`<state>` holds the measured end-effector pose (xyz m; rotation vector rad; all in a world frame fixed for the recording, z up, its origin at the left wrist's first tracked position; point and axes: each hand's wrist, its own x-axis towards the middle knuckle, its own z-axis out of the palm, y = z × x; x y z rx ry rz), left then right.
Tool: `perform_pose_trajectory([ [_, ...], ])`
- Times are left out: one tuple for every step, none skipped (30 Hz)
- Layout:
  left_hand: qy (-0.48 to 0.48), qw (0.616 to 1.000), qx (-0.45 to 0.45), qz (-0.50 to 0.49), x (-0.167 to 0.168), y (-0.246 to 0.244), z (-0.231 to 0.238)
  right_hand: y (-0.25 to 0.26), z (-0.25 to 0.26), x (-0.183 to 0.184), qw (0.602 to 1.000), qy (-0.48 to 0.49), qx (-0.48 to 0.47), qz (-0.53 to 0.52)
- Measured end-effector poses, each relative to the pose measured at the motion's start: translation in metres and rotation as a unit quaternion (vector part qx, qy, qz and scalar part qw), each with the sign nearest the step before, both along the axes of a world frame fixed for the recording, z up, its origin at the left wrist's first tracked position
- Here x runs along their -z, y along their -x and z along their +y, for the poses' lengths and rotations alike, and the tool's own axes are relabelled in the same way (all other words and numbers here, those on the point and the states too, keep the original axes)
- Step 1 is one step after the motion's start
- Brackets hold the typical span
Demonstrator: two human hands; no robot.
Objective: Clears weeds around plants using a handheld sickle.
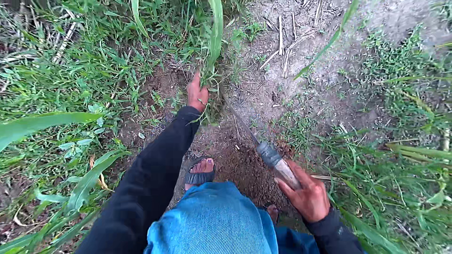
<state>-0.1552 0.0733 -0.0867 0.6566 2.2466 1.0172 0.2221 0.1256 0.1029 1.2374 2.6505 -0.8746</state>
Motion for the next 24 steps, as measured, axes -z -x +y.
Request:
perform_pose_trajectory([
  [0.012, 1.000, 0.018, -0.003, -0.007, -0.013, -0.017, -0.015, -0.004, -0.005, 0.999, 0.028, 0.021, -0.005],
  [0.018, 0.999, 0.027, -0.010, -0.014, -0.024, -0.033, -0.028, -0.009, -0.008, 0.997, 0.055, 0.048, -0.007],
  [0.019, 0.999, 0.023, -0.026, -0.019, -0.034, -0.050, -0.039, -0.013, -0.010, 0.993, 0.088, 0.083, -0.004],
  [0.017, 0.999, -0.003, -0.047, -0.023, -0.040, -0.064, -0.049, -0.017, -0.012, 0.983, 0.130, 0.130, 0.009],
  [0.015, 0.996, -0.049, -0.067, -0.029, -0.041, -0.075, -0.057, -0.020, -0.013, 0.964, 0.180, 0.191, 0.037],
  [0.015, 0.991, -0.107, -0.074, -0.035, -0.038, -0.081, -0.063, -0.024, -0.013, 0.933, 0.235, 0.261, 0.079],
  [0.016, 0.987, -0.151, -0.060, -0.044, -0.030, -0.084, -0.067, -0.029, -0.013, 0.891, 0.288, 0.327, 0.126],
  [0.014, 0.986, -0.162, -0.033, -0.053, -0.019, -0.086, -0.069, -0.032, -0.017, 0.847, 0.340, 0.378, 0.155],
  [0.009, 0.989, -0.146, 0.006, -0.063, -0.008, -0.085, -0.070, -0.035, -0.023, 0.807, 0.385, 0.416, 0.166],
  [0.005, 0.993, -0.113, 0.047, -0.074, 0.000, -0.079, -0.072, -0.036, -0.029, 0.772, 0.423, 0.443, 0.170],
  [0.008, 0.994, -0.076, 0.073, -0.087, 0.005, -0.066, -0.073, -0.036, -0.033, 0.744, 0.452, 0.462, 0.172],
  [0.011, 0.995, -0.040, 0.089, -0.095, 0.007, -0.050, -0.073, -0.035, -0.035, 0.720, 0.472, 0.477, 0.178],
  [0.019, 0.995, 0.000, 0.097, -0.098, 0.007, -0.032, -0.068, -0.033, -0.033, 0.703, 0.482, 0.489, 0.184],
  [0.031, 0.993, 0.047, 0.102, -0.094, 0.005, -0.012, -0.057, -0.030, -0.025, 0.698, 0.482, 0.496, 0.186],
  [0.052, 0.989, 0.098, 0.098, -0.086, 0.002, 0.010, -0.038, -0.023, -0.013, 0.705, 0.478, 0.493, 0.178],
  [0.083, 0.982, 0.146, 0.091, -0.074, -0.003, 0.032, -0.014, -0.014, 0.003, 0.718, 0.475, 0.482, 0.162],
  [0.115, 0.972, 0.185, 0.089, -0.059, -0.010, 0.052, 0.013, -0.005, 0.021, 0.732, 0.469, 0.474, 0.140],
  [0.143, 0.963, 0.208, 0.090, -0.043, -0.020, 0.070, 0.038, 0.004, 0.039, 0.743, 0.456, 0.474, 0.126],
  [0.163, 0.957, 0.216, 0.105, -0.028, -0.027, 0.086, 0.055, 0.011, 0.057, 0.747, 0.448, 0.474, 0.126],
  [0.178, 0.951, 0.215, 0.129, -0.018, -0.027, 0.097, 0.067, 0.015, 0.069, 0.744, 0.450, 0.476, 0.131],
  [0.187, 0.945, 0.223, 0.147, -0.014, -0.026, 0.101, 0.071, 0.014, 0.077, 0.737, 0.459, 0.478, 0.136],
  [0.192, 0.938, 0.243, 0.155, -0.011, -0.027, 0.100, 0.067, 0.009, 0.080, 0.729, 0.468, 0.480, 0.134],
  [0.185, 0.935, 0.261, 0.154, -0.008, -0.031, 0.096, 0.063, 0.005, 0.080, 0.732, 0.467, 0.478, 0.135],
  [0.178, 0.935, 0.270, 0.147, -0.008, -0.030, 0.096, 0.061, 0.000, 0.078, 0.751, 0.448, 0.464, 0.138],
])
